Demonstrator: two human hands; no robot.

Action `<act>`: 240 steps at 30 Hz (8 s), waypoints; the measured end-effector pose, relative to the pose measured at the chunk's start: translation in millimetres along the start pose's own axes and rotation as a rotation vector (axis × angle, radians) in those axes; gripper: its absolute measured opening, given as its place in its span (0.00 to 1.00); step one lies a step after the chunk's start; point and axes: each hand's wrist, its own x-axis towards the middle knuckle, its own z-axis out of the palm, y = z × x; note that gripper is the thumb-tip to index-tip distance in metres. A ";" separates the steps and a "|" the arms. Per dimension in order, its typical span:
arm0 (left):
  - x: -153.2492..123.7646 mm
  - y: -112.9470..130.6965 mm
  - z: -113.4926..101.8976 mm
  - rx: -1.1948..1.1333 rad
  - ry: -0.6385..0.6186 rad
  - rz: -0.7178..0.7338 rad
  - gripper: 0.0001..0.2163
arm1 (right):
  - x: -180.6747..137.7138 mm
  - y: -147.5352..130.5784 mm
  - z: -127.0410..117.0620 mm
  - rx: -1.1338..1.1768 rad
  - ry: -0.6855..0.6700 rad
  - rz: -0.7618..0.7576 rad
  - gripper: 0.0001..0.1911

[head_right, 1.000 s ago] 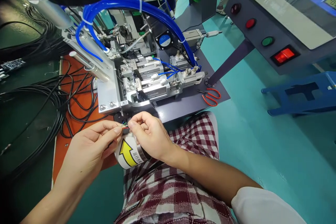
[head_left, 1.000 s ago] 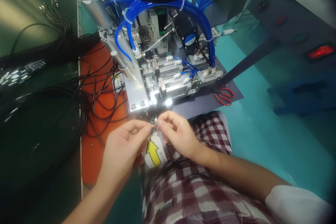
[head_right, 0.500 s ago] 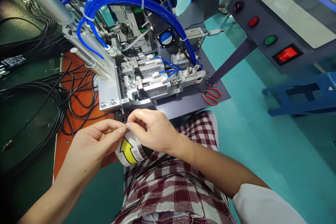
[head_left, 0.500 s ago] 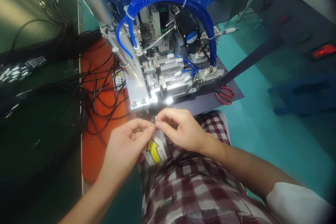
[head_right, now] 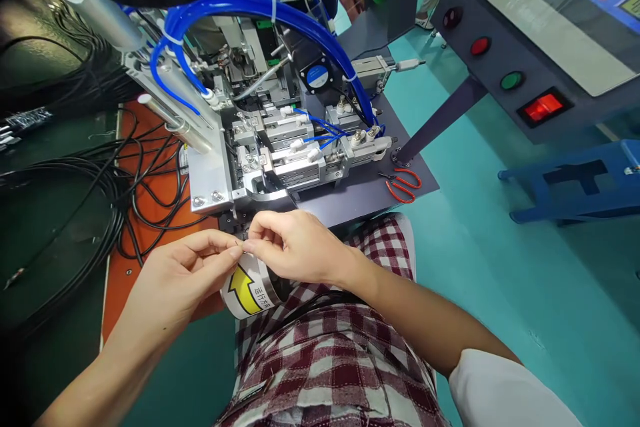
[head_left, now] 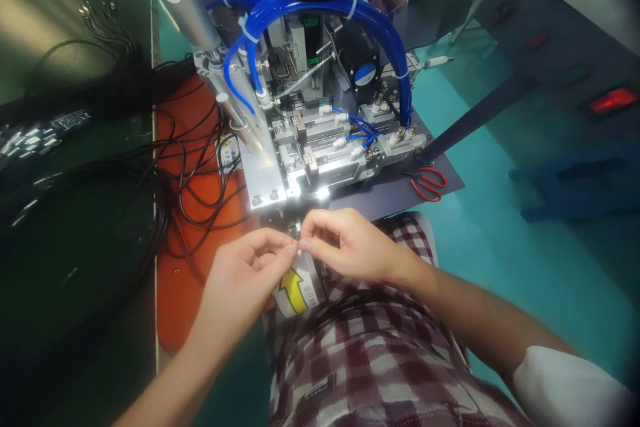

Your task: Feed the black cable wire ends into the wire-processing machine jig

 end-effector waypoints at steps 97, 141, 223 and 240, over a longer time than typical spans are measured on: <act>27.0 -31.6 -11.3 1.074 0.292 1.064 0.15 | 16.4 38.8 31.3 0.362 0.210 0.208 0.13; 26.8 -28.8 -7.3 1.091 0.312 1.055 0.16 | 9.6 45.2 57.7 0.233 0.454 0.187 0.13; 29.7 -34.5 -11.7 0.963 0.276 1.045 0.13 | 14.5 25.8 37.2 0.205 0.340 0.287 0.06; 29.5 -33.2 -11.1 0.950 0.271 1.048 0.14 | 11.7 21.9 37.1 -0.052 0.377 0.174 0.08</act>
